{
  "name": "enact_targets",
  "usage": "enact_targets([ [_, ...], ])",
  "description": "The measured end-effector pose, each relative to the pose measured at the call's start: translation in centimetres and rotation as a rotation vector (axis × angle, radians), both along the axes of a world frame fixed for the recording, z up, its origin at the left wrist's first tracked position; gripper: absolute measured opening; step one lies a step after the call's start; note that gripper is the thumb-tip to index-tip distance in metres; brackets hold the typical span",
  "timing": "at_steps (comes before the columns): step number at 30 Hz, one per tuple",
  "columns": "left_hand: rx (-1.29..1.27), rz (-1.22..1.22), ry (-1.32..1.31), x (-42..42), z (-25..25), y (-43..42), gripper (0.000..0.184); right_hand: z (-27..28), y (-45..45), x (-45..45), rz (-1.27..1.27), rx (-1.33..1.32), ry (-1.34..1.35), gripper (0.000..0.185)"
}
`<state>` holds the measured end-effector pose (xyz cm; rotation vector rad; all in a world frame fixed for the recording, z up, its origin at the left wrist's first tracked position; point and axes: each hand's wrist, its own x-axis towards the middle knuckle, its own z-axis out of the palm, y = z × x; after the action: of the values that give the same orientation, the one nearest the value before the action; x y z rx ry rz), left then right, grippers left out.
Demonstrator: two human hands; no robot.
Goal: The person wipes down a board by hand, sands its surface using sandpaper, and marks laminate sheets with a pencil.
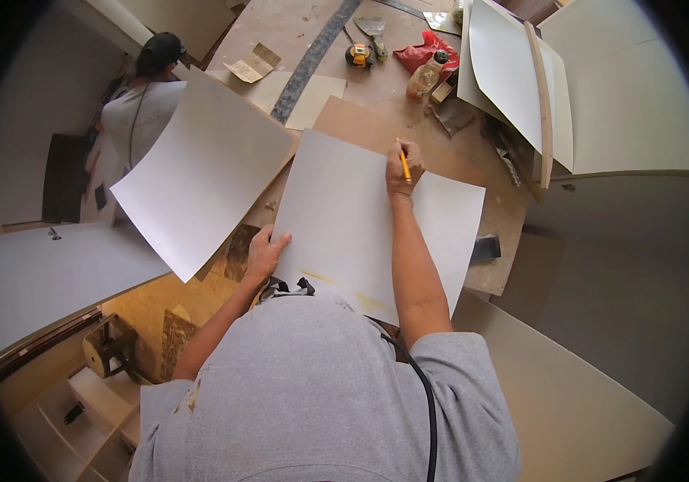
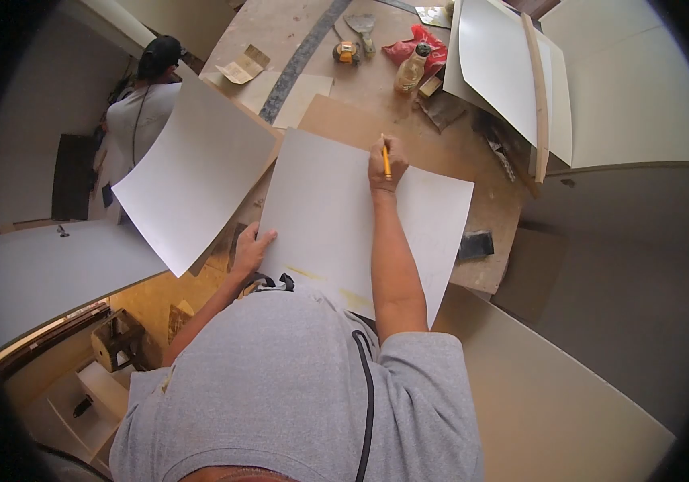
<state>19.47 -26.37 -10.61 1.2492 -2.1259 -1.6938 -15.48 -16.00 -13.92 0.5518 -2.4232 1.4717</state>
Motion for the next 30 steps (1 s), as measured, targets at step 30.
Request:
enact_targets([
  [30,-0.035,0.057,0.145,-10.2,-0.5,-5.9,0.034,4.4,26.4,2.4,-0.073,0.014,-0.614,0.027],
])
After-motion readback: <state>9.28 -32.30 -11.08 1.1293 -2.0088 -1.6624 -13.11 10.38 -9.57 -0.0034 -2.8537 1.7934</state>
